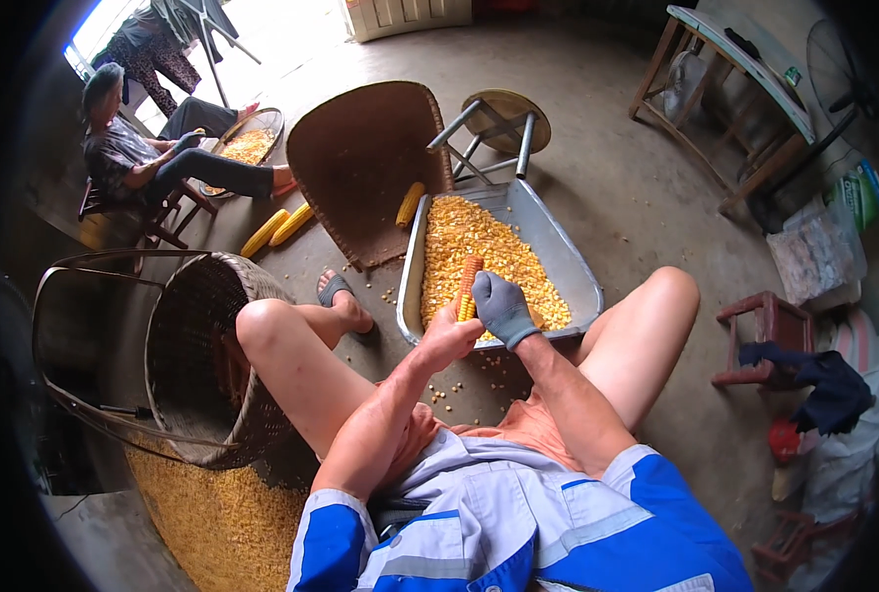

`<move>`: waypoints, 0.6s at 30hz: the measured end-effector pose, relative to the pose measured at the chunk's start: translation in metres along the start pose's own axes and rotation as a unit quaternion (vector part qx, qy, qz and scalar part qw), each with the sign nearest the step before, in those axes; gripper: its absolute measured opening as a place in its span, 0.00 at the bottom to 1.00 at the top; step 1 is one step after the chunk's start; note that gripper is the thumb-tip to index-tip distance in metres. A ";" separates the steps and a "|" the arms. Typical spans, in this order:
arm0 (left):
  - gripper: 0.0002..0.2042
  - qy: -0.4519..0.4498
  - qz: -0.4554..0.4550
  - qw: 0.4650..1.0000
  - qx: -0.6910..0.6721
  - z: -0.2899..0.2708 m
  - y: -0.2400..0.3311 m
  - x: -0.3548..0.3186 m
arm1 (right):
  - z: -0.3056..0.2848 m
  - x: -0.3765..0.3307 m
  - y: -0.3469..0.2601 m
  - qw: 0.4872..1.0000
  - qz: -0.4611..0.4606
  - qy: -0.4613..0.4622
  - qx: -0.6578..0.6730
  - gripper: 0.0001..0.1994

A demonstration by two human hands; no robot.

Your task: Manually shelling kernels of corn from the cob into a metal tray.

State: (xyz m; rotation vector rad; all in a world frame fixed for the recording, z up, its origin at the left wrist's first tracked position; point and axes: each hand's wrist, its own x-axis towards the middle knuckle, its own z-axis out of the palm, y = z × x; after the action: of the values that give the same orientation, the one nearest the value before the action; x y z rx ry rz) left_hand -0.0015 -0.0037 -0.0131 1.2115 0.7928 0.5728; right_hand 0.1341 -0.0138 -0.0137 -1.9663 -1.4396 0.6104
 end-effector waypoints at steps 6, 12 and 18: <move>0.05 0.047 -0.065 0.991 -0.110 0.019 0.015 -0.007 | 0.005 0.006 0.014 0.988 -0.015 0.075 0.135 0.15; 0.18 0.133 0.019 0.988 0.078 -0.001 -0.016 0.011 | 0.009 0.013 0.017 0.982 -0.045 0.157 0.091 0.23; 0.27 0.157 0.053 0.951 0.263 0.006 -0.015 0.006 | -0.010 -0.001 -0.009 0.996 0.049 -0.081 0.001 0.33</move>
State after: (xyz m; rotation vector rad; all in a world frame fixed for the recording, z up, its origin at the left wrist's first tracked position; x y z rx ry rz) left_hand 0.0064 -0.0067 -0.0283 1.6839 1.2049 0.6762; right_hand 0.1350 -0.0147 -0.0004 -2.0341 -1.4419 0.8317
